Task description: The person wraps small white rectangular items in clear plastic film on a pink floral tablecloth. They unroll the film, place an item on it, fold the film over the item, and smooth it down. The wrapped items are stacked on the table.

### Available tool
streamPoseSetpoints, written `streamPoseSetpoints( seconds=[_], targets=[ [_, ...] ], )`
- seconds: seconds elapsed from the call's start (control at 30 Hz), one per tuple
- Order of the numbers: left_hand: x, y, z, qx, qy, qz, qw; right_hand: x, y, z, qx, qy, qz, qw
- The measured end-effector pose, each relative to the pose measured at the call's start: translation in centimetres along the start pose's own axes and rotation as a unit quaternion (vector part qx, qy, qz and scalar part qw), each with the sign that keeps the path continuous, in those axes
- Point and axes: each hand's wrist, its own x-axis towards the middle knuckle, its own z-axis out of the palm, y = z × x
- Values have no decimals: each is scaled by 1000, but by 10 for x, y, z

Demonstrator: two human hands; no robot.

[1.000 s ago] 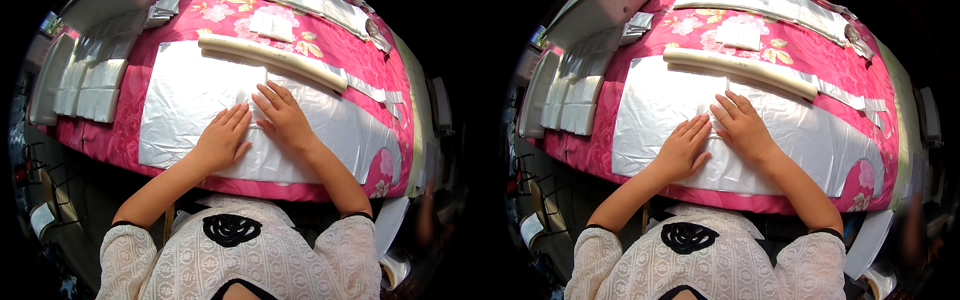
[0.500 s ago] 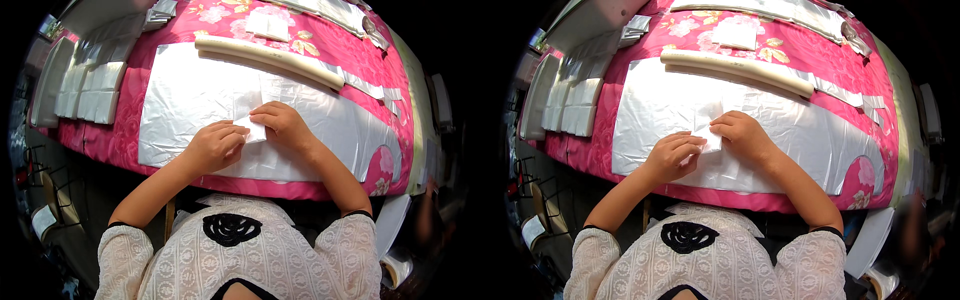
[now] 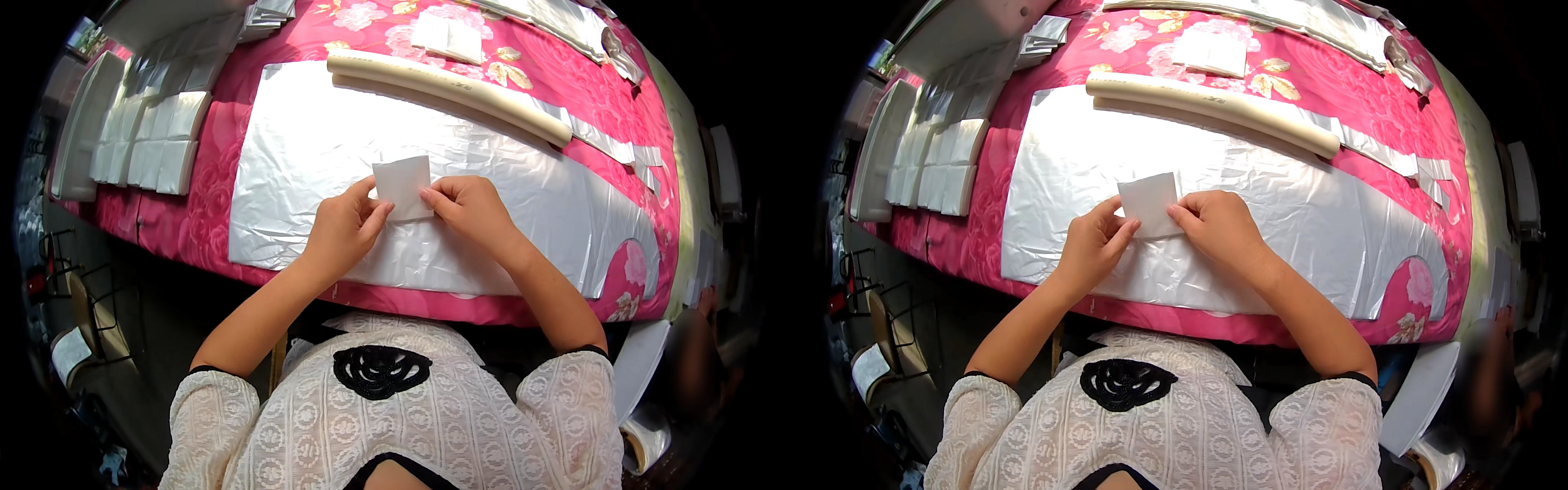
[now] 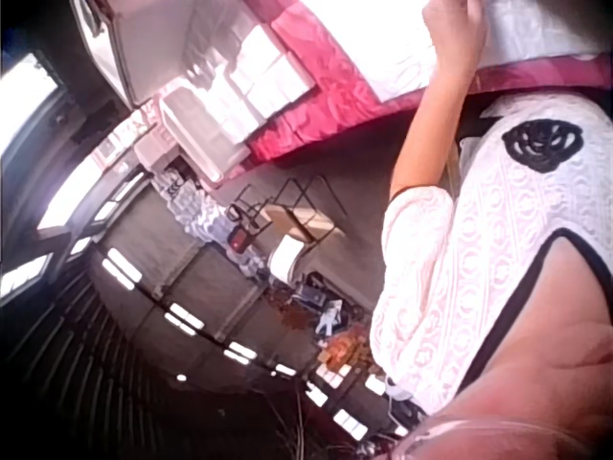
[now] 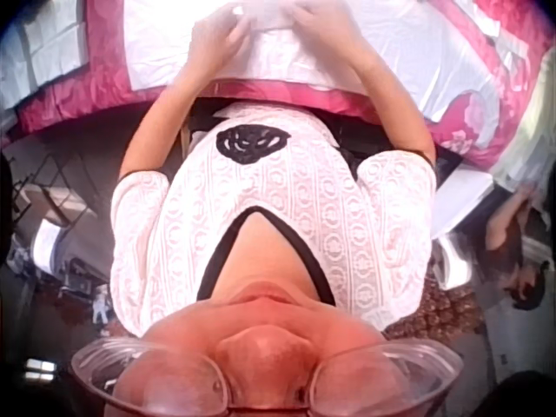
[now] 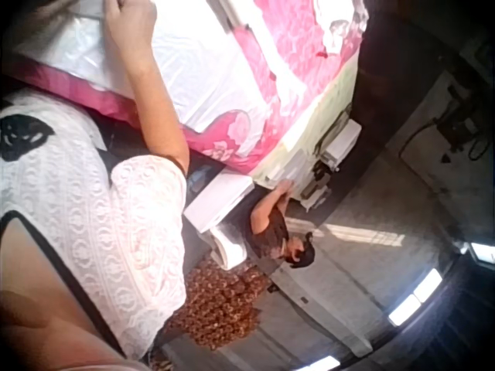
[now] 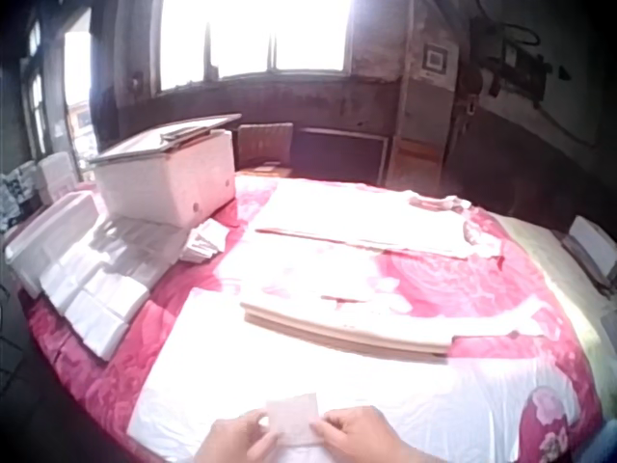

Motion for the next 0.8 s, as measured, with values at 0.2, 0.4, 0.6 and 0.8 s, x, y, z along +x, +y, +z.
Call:
streamPoseSetpoints(
  seconds=[0.2, 0.4, 0.6, 0.8],
  targets=[
    [23, 9, -10, -41, 12, -111, 993, 26, -4, -8, 7, -94, 142, 985],
    [14, -2, 15, 250, 77, 258, 930, 30, -10, -11, -9, -115, 159, 980],
    [12, -10, 40, 347, 17, 174, 922, 28, -5, -4, -23, -82, 133, 987],
    [10, -12, 42, 343, 6, 160, 926, 15, -11, 1, -139, -21, 59, 988]
  ],
)
